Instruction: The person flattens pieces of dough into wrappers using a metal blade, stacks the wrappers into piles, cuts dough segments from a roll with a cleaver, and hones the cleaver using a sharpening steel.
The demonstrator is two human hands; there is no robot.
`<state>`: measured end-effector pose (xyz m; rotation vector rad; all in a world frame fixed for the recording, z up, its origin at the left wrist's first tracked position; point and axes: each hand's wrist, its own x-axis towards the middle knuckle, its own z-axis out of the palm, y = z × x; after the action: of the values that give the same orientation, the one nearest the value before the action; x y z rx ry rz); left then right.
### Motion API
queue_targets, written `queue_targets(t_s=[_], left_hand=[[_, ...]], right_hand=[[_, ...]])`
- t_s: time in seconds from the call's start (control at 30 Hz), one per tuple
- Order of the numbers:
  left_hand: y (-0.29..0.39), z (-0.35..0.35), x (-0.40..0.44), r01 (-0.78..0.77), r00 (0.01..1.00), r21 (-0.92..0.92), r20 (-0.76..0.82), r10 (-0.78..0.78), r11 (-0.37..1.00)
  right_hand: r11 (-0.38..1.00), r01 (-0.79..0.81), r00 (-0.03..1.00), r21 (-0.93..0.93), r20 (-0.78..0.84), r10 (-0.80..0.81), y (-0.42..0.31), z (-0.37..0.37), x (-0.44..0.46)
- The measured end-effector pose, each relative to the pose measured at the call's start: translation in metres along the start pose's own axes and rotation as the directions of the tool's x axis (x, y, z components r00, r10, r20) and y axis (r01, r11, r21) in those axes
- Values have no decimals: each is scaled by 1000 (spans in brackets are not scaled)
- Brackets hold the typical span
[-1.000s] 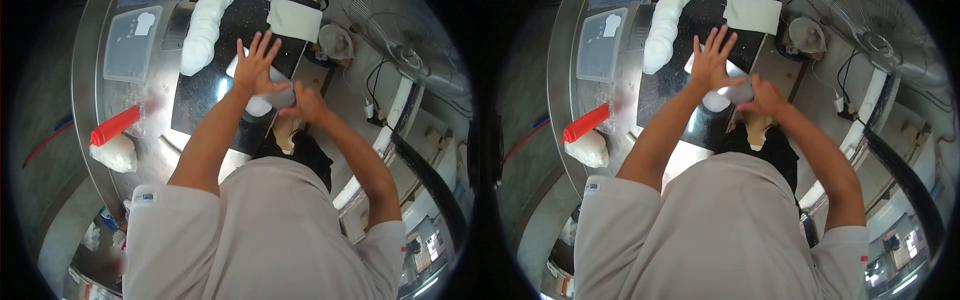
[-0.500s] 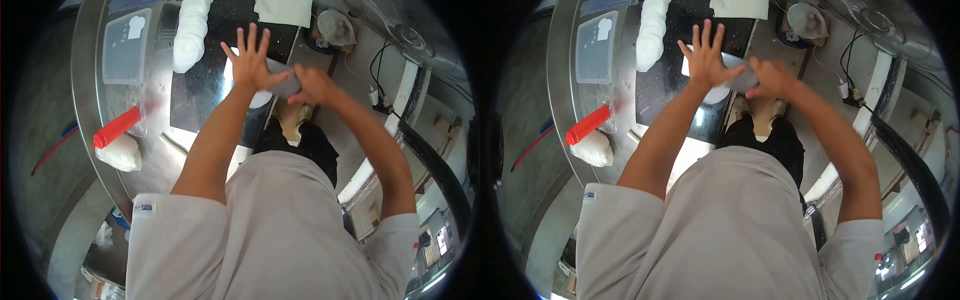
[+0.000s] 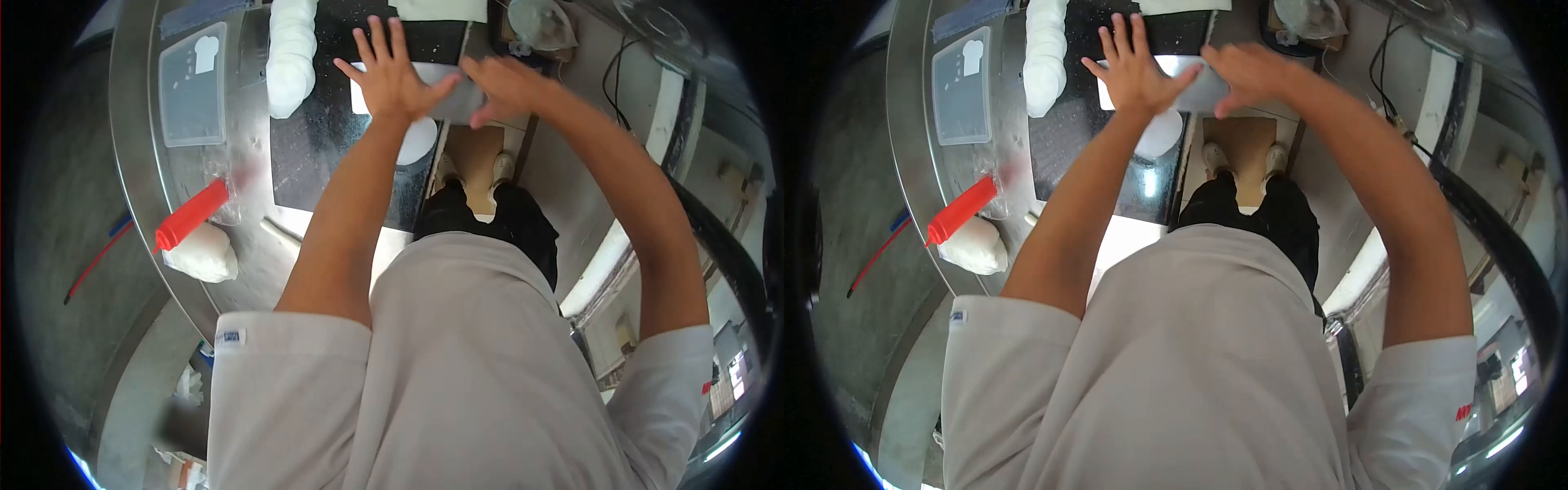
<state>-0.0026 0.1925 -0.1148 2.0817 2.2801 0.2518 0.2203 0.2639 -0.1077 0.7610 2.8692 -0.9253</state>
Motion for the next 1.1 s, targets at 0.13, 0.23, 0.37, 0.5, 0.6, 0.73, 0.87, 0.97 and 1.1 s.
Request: queue_targets(t_s=[0.13,0.23,0.37,0.5,0.6,0.73,0.87,0.97,1.1], left_hand=[[-19,-1,-6,-106,994,-20,23,106,994],[-7,-6,-25,-183,975,-43,122,187,982],[7,-4,4,-33,997,-5,74,33,999],[-12,5,24,-22,999,12,-26,23,1000],[-24,1,-4,-201,978,-2,60,201,980],[6,5,-2,-185,978,-24,90,186,982],[11,15,20,-135,990,-53,-36,133,989],[-11,8,40,-272,962,-55,-9,272,961],[-44,-2,-15,-415,908,-136,6,420,900]], right_hand=[[973,-141,986,183,116,121,-41,-9,-1],[930,-270,962,249,116,248,-53,36,-33],[987,-124,990,101,84,116,-13,-8,-11],[998,-28,999,53,22,26,-6,-32,17],[954,-161,987,254,51,153,-41,18,-8],[960,-162,987,229,42,157,-15,25,-27],[977,-124,981,175,173,93,12,-22,-3],[972,-98,990,213,-78,117,0,11,6],[899,-273,957,344,4,289,-76,54,-15]])
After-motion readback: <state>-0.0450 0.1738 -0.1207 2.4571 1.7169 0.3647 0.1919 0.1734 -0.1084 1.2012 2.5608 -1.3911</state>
